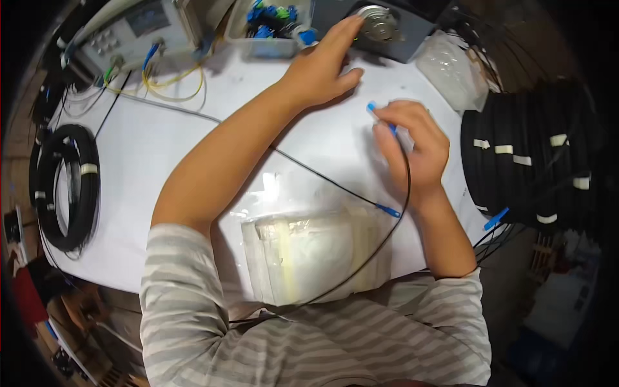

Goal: Inspecting a fiber optic connector using an electronic microscope probe and monitor.

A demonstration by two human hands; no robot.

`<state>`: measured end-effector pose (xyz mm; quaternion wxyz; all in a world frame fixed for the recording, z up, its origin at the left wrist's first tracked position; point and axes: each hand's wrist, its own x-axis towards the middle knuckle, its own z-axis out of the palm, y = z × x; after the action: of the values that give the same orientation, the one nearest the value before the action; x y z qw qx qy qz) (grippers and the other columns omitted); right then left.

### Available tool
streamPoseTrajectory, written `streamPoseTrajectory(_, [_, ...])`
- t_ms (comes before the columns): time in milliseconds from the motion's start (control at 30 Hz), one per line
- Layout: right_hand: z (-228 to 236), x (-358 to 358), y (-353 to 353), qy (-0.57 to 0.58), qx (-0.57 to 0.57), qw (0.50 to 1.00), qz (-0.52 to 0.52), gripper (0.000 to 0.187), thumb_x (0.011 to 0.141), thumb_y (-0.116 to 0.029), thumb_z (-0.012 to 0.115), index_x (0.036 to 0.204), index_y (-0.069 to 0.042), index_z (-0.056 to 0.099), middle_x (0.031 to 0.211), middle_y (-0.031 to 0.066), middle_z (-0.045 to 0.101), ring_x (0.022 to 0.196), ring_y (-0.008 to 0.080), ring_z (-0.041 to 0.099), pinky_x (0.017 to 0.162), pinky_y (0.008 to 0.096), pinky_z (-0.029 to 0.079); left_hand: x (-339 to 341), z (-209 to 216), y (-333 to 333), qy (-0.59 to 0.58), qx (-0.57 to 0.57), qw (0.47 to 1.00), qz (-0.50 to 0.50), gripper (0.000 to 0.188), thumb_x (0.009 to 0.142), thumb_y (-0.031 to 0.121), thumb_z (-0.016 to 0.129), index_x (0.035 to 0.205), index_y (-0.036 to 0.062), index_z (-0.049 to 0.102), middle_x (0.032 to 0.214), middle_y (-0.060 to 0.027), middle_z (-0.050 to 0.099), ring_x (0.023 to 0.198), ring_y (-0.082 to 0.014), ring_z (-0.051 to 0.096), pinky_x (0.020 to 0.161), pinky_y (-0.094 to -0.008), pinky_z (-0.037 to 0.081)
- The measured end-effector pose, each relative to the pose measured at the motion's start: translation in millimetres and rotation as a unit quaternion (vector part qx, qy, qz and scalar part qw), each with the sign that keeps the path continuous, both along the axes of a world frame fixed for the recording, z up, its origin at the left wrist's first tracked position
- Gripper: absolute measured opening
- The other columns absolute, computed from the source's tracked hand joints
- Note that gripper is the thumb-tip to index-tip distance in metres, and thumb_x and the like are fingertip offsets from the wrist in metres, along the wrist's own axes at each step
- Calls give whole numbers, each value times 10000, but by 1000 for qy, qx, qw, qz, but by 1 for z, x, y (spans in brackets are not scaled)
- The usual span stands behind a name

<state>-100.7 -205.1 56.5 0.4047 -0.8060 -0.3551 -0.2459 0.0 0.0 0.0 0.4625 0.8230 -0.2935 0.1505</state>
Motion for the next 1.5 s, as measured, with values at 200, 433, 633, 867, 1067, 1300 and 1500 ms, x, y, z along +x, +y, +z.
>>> streamPoseTrajectory(200, [-14, 77, -13, -39, 97, 984, -147, 152, 849, -7, 810, 957, -9, 703, 920, 100, 721, 828, 200, 701, 779, 308, 559, 0, 8, -2, 23, 5, 1000, 16, 910, 901, 127, 749, 1664, 105, 252, 1669, -135, 344, 1008, -213, 694, 896, -323, 580])
streamPoseTrajectory(433, [-26, 119, 3, -221, 71, 969, -89, 194, 783, 17, 797, 883, -43, 642, 896, 111, 706, 1012, 328, 744, 835, 401, 600, 4, 3, -3, 33, -32, 999, -21, 911, 903, 48, 732, 1666, 78, 236, 1671, -164, 319, 1031, -207, 661, 915, -329, 564])
streamPoseTrajectory(633, [-28, 123, 0, -229, 49, 970, -65, 232, 782, 65, 787, 883, -42, 608, 873, 103, 686, 1075, 349, 750, 848, 382, 598, 8, 4, -3, 28, -32, 999, -23, 915, 896, 27, 732, 1665, 80, 239, 1659, -162, 322, 1089, -222, 661, 940, -341, 579])
streamPoseTrajectory(867, [-27, 122, 1, -229, 36, 968, -91, 213, 725, 20, 784, 850, -71, 638, 878, 87, 694, 1083, 323, 730, 919, 417, 587, 7, 6, -5, 40, -21, 999, -14, 926, 882, 23, 736, 1664, 83, 242, 1647, -163, 336, 1089, -220, 661, 927, -339, 583])
streamPoseTrajectory(1067, [-13, 117, 7, -246, 23, 962, -114, 228, 740, -23, 889, 927, -58, 762, 916, 86, 756, 1042, 318, 736, 862, 394, 590, 10, 1, -3, 15, -26, 999, -14, 942, 879, 111, 757, 1658, 51, 230, 1668, -176, 341, 1002, -237, 705, 853, -334, 592])
streamPoseTrajectory(1300, [-5, 117, 5, -233, 11, 966, -115, 205, 738, -43, 888, 907, -55, 773, 865, 59, 752, 963, 304, 707, 832, 390, 566, 9, 3, -4, 15, -28, 999, -19, 950, 876, 87, 751, 1663, 53, 220, 1666, -171, 335, 982, -229, 701, 850, -332, 588])
streamPoseTrajectory(1500, [-27, 130, -8, -207, 41, 970, -124, 597, 702, -104, 892, 1253, -107, 662, 1178, 150, 607, 1077, 344, 605, 919, 434, 521, 8, 7, -9, -8, -38, 999, 0, 936, 864, 4, 722, 1663, 62, 236, 1621, -164, 359, 1193, -249, 650, 914, -344, 569])
